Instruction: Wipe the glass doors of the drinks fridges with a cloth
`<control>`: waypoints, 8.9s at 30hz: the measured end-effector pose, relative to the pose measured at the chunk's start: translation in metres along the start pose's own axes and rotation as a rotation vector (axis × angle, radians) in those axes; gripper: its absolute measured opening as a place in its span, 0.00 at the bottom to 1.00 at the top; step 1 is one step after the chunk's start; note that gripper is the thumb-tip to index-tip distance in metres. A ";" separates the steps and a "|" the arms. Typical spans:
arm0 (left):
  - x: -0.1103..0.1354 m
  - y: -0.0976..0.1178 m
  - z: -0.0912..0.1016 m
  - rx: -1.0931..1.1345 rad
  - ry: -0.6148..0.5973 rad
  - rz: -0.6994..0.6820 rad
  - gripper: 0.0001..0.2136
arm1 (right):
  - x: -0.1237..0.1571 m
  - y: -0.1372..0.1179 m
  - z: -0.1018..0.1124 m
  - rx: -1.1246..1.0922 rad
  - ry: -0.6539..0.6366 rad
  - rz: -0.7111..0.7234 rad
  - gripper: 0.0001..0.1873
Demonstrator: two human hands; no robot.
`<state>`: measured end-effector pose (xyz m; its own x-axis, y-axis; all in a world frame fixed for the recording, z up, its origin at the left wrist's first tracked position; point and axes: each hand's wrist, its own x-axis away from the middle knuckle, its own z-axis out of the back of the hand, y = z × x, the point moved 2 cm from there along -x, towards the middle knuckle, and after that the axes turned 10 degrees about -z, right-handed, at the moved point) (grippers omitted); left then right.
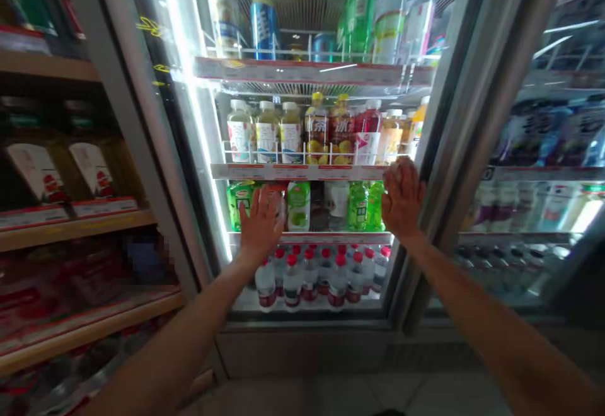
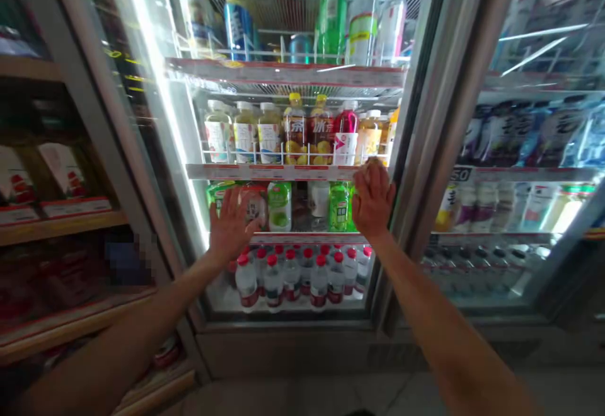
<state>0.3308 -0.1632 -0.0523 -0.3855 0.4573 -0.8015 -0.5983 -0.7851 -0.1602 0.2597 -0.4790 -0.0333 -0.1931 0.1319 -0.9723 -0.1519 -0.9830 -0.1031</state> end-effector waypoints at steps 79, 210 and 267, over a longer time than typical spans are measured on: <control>0.116 -0.089 0.000 -0.168 -0.150 0.043 0.29 | 0.073 -0.216 -0.045 -0.332 -0.378 0.677 0.30; 0.088 -0.055 -0.002 -0.135 -0.106 -0.071 0.28 | 0.099 -0.128 -0.024 -0.201 -0.316 0.574 0.28; -0.009 0.019 -0.002 -0.104 0.090 -0.324 0.29 | 0.021 -0.076 -0.005 -0.108 -0.093 0.279 0.26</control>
<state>0.3244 -0.1830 -0.0498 -0.1210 0.6548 -0.7461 -0.6032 -0.6454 -0.4686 0.2719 -0.4019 -0.0466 -0.3015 -0.1386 -0.9433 0.0220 -0.9901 0.1384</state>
